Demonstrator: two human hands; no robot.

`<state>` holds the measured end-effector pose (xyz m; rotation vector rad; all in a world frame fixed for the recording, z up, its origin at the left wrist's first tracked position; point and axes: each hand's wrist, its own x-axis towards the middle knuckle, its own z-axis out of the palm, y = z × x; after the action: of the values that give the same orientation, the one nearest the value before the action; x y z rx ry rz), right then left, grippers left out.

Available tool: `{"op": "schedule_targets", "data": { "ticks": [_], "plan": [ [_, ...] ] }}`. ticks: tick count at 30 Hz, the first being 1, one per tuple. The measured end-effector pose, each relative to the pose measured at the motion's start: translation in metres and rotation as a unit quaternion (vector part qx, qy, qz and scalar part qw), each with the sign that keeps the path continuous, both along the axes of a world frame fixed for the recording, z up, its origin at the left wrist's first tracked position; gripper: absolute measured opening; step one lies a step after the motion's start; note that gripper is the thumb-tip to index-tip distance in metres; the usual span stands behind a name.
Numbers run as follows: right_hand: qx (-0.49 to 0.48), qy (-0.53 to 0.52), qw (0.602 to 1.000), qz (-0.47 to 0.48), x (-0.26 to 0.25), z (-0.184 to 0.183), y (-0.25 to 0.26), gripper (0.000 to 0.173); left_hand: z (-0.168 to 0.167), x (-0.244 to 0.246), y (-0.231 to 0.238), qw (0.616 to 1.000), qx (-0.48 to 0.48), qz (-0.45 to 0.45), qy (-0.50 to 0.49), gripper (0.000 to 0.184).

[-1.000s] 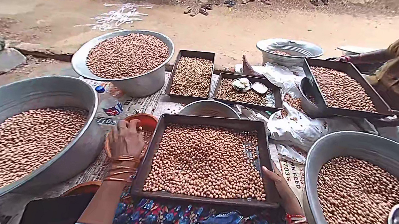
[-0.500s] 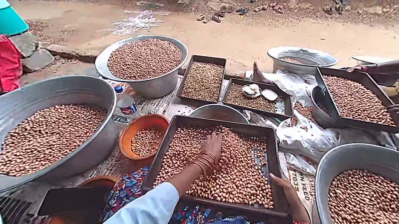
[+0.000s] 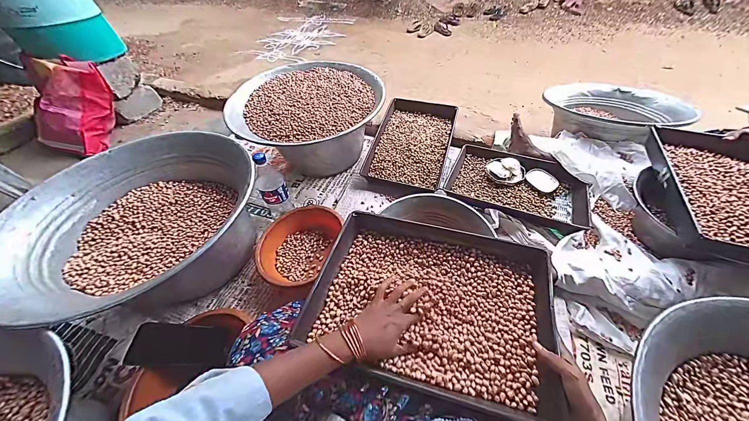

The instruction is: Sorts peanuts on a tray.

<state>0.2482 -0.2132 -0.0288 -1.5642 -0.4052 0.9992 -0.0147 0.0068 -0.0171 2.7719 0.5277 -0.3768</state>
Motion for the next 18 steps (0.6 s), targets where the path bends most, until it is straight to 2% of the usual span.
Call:
{"op": "schedule_targets", "data": {
  "ticks": [2,4,7,10,14,18],
  "plan": [
    [0.0,0.005,1.0,-0.003,0.0,0.002,0.001,0.068,-0.003,-0.019,0.028,0.998,0.04,0.049,0.019,0.058],
    [-0.005,0.011,1.0,-0.005,0.0,0.003,0.001,0.069,0.0,-0.018,0.053,0.99,0.056,0.116,0.048,0.058],
    [-0.005,0.013,1.0,-0.009,-0.002,0.004,0.001,0.068,-0.003,0.017,0.069,0.974,0.029,0.215,0.061,0.076],
    [-0.004,0.016,1.0,-0.021,-0.004,0.004,0.001,0.062,-0.001,0.07,0.051,0.966,-0.028,0.255,0.039,0.077],
    [-0.008,0.01,1.0,-0.023,-0.005,0.005,0.001,0.059,0.004,0.116,0.003,0.978,-0.087,0.191,0.004,0.076],
    [-0.009,-0.003,1.0,-0.015,-0.004,0.004,-0.001,0.061,0.007,0.098,-0.039,0.993,-0.102,0.052,-0.004,0.072]
  ]
}}
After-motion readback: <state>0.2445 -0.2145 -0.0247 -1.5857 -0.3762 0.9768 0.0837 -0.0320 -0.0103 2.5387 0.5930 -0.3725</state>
